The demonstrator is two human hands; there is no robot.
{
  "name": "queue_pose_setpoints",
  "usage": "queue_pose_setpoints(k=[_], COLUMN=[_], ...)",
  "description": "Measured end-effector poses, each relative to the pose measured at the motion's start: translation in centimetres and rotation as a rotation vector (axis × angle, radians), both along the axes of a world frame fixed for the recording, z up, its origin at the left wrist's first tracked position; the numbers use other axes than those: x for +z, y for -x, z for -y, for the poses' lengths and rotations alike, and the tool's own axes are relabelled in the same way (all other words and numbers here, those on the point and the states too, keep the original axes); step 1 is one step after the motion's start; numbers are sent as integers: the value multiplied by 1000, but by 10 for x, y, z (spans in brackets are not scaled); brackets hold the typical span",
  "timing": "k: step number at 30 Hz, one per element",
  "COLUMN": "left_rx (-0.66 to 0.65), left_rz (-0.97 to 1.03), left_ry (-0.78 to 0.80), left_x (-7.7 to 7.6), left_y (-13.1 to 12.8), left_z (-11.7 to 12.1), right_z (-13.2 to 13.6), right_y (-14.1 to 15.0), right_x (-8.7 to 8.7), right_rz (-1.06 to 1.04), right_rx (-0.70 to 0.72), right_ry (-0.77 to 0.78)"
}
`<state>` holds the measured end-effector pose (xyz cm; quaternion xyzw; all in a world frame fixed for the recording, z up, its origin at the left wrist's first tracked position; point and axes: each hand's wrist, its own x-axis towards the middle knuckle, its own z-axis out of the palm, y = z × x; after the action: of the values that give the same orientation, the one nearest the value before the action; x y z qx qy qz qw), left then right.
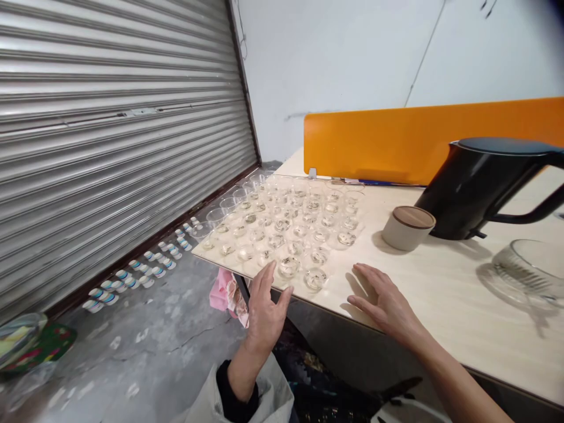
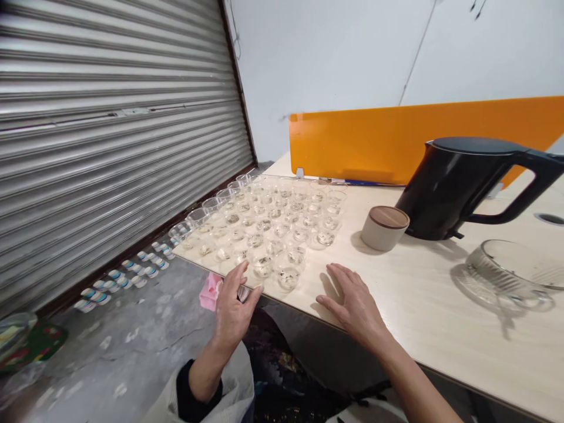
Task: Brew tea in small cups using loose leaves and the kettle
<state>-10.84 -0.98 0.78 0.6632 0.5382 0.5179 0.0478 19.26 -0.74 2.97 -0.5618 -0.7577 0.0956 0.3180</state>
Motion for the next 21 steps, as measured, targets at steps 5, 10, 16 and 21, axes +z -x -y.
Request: queue_pose_setpoints(k=[5, 10, 16, 21], left_rx=[-18, -32, 22, -296], left_rz=[112, 191, 205, 49], left_ry=[41, 97, 55, 77], left_x=[0, -1, -3, -15], left_y=[-8, -7, -5, -9], left_z=[-6, -9, 7, 44], right_z=[0, 0, 6, 14], right_y=[16, 33, 37, 27], right_x=[7, 15, 23, 22], right_rz=[9, 50, 13, -68], right_rx=[45, 67, 58, 3], right_ry=[11, 49, 88, 86])
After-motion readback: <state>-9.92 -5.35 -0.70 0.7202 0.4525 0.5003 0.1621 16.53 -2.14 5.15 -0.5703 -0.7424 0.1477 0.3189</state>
